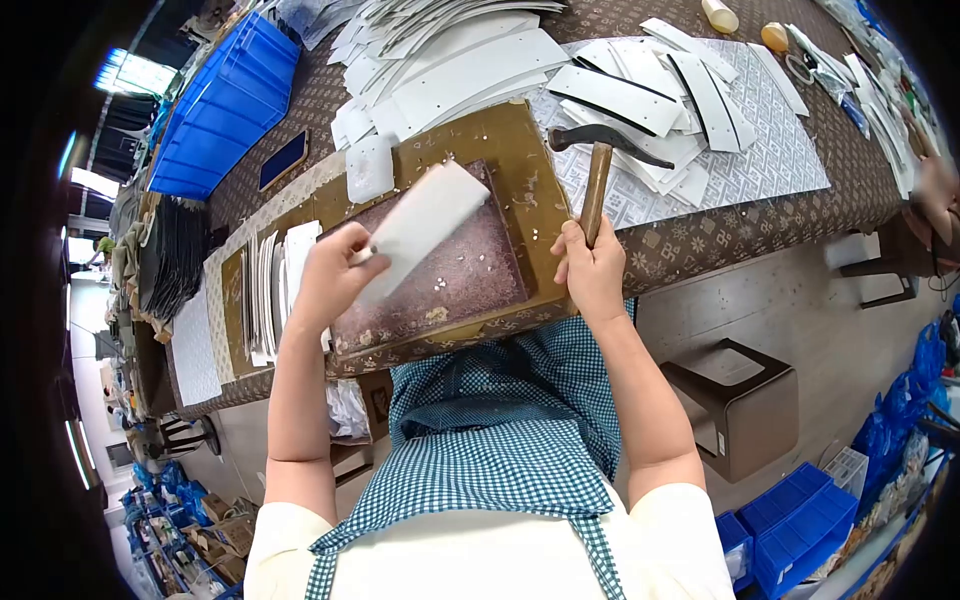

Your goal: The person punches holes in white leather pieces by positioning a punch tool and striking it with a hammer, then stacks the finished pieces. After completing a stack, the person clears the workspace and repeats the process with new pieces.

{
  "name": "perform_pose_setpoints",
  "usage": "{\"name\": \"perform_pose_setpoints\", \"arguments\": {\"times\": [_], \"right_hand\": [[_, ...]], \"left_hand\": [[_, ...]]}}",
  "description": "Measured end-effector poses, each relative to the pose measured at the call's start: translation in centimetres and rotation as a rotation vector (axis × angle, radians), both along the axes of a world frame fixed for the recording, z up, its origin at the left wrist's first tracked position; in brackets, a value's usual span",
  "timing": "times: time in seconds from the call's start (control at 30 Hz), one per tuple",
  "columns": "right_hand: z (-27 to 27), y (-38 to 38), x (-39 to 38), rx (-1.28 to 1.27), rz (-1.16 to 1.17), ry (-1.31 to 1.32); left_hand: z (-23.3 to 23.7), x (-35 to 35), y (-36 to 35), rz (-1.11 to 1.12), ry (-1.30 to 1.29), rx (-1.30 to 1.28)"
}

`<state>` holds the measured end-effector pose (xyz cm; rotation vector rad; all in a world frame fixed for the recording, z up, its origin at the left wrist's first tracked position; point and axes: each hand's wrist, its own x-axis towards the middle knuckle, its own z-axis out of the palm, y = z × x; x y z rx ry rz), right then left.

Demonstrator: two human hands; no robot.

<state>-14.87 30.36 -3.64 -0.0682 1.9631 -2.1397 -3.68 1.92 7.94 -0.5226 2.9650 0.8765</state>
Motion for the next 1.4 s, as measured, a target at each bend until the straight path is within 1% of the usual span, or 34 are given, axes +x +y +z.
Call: {"name": "perform_pose_setpoints", "arguments": {"times": [0.07, 0.13, 0.17, 0.23, 0.27, 0.3, 0.33, 0.37, 0.43, 0.47, 0.5, 0.53, 0.6, 0.63, 0.67, 0.7, 0.73, 0.8, 0.83, 0.87, 0.9, 0.93, 0.97, 1.03, 1.1, 1.13, 1.17, 1.23, 1.27, 1.33, 1.37, 1.4], "right_hand": [[-0.1, 0.0, 0.0, -0.028, -0.015, 0.003], [-0.1, 0.1, 0.0, -0.052, -0.026, -0.009], [0.0, 0.1, 0.0, -0.075, -0.032, -0.025], [0.0, 0.1, -0.1, -0.109, -0.052, -0.049], [0.0, 0.1, -0.1, -0.120, -0.060, -0.059], [0.0, 0.1, -0.1, -0.128, -0.068, -0.068], [-0.1, 0.1, -0.2, -0.135, -0.074, -0.077], [-0.3, 0.1, -0.3, -0.138, -0.078, -0.079], [-0.1, 0.1, -0.2, -0.136, -0.073, -0.077], [-0.2, 0.2, -0.2, -0.155, -0.071, -0.090], [-0.2, 0.2, -0.2, -0.148, -0.069, -0.094], [-0.2, 0.2, -0.3, -0.144, -0.066, -0.096], [-0.2, 0.1, -0.3, -0.147, -0.062, -0.102], [-0.2, 0.0, -0.3, -0.150, -0.065, -0.106], [-0.3, 0.1, -0.2, -0.151, -0.073, -0.110], [-0.3, 0.0, -0.2, -0.182, -0.081, -0.115], [-0.2, 0.0, -0.2, -0.189, -0.090, -0.121], [-0.2, -0.1, -0.2, -0.200, -0.102, -0.121], [-0.1, 0.0, -0.3, -0.196, -0.095, -0.136], [-0.4, 0.0, -0.3, -0.205, -0.087, -0.138], [-0.5, 0.0, -0.4, -0.218, -0.095, -0.139], [-0.4, 0.0, -0.4, -0.232, -0.098, -0.141], [-0.2, -0.1, -0.4, -0.232, -0.105, -0.151], [-0.4, -0.1, -0.5, -0.242, -0.106, -0.146], [-1.2, -0.2, -0.5, -0.247, -0.113, -0.131], [-1.2, -0.2, -0.5, -0.256, -0.109, -0.121], [-1.0, -0.1, -0.5, -0.263, -0.103, -0.111], [-0.8, 0.0, -0.4, -0.262, -0.102, -0.132], [-0.8, 0.1, -0.4, -0.261, -0.098, -0.140], [-0.5, 0.1, -0.4, -0.264, -0.091, -0.138], [-0.4, 0.1, -0.4, -0.257, -0.090, -0.137], [-0.7, 0.1, -0.4, -0.231, -0.085, -0.125]], "left_hand": [[0.1, -0.6, -1.5, 0.082, 0.130, -0.184], [-1.9, -1.4, -3.9, 0.078, 0.272, -0.481], [-3.0, -1.5, -4.9, 0.025, 0.259, -0.557], [-3.2, -1.2, -1.9, -0.051, 0.140, -0.419], [-4.7, -0.4, -0.8, -0.280, 0.210, -0.407], [-4.6, 0.5, 1.6, -0.489, 0.280, -0.408], [-4.3, 1.4, 3.8, -0.649, 0.235, -0.362], [-2.8, 1.5, 5.3, -0.733, 0.365, -0.280], [-2.9, 1.7, 4.8, -0.619, 0.435, -0.201], [-3.5, 1.5, 3.7, -0.470, 0.494, -0.209], [-4.3, 1.2, 1.8, -0.341, 0.480, -0.258], [-3.3, 0.7, 1.5, -0.134, 0.433, -0.302], [-3.4, 0.3, 0.4, -0.070, 0.380, -0.300], [-3.6, 0.8, 0.9, -0.094, 0.259, -0.229], [-4.5, 1.3, 1.5, -0.237, 0.270, -0.135], [-3.4, 1.5, 3.0, -0.403, 0.135, -0.167], [-2.3, 1.5, 4.5, -0.462, 0.099, -0.081], [-1.7, 0.9, 5.8, -0.378, 0.115, 0.168], [-2.4, 0.2, 5.7, -0.310, 0.195, 0.191], [-2.5, -0.6, 6.0, -0.163, 0.229, 0.326], [-2.2, -1.7, 6.6, 0.018, 0.255, 0.684], [-2.1, -3.3, 7.2, 0.061, 0.392, 0.719], [-2.2, -5.1, 7.6, 0.077, 0.513, 0.856], [-1.1, -9.6, 9.4, 0.077, 0.576, 0.954], [1.0, -14.6, 12.5, 0.160, 0.528, 1.138], [1.3, -16.7, 12.3, 0.054, 0.399, 1.085], [2.4, -17.8, 12.6, -0.096, 0.315, 1.115], [1.4, -19.9, 13.1, -0.105, 0.343, 1.009], [0.8, -19.8, 12.8, -0.104, 0.330, 1.020], [-0.9, -18.0, 11.7, -0.139, 0.297, 1.009], [-2.1, -16.5, 11.1, -0.146, 0.363, 1.007], [-2.4, -14.6, 10.2, -0.133, 0.346, 0.958]]}}
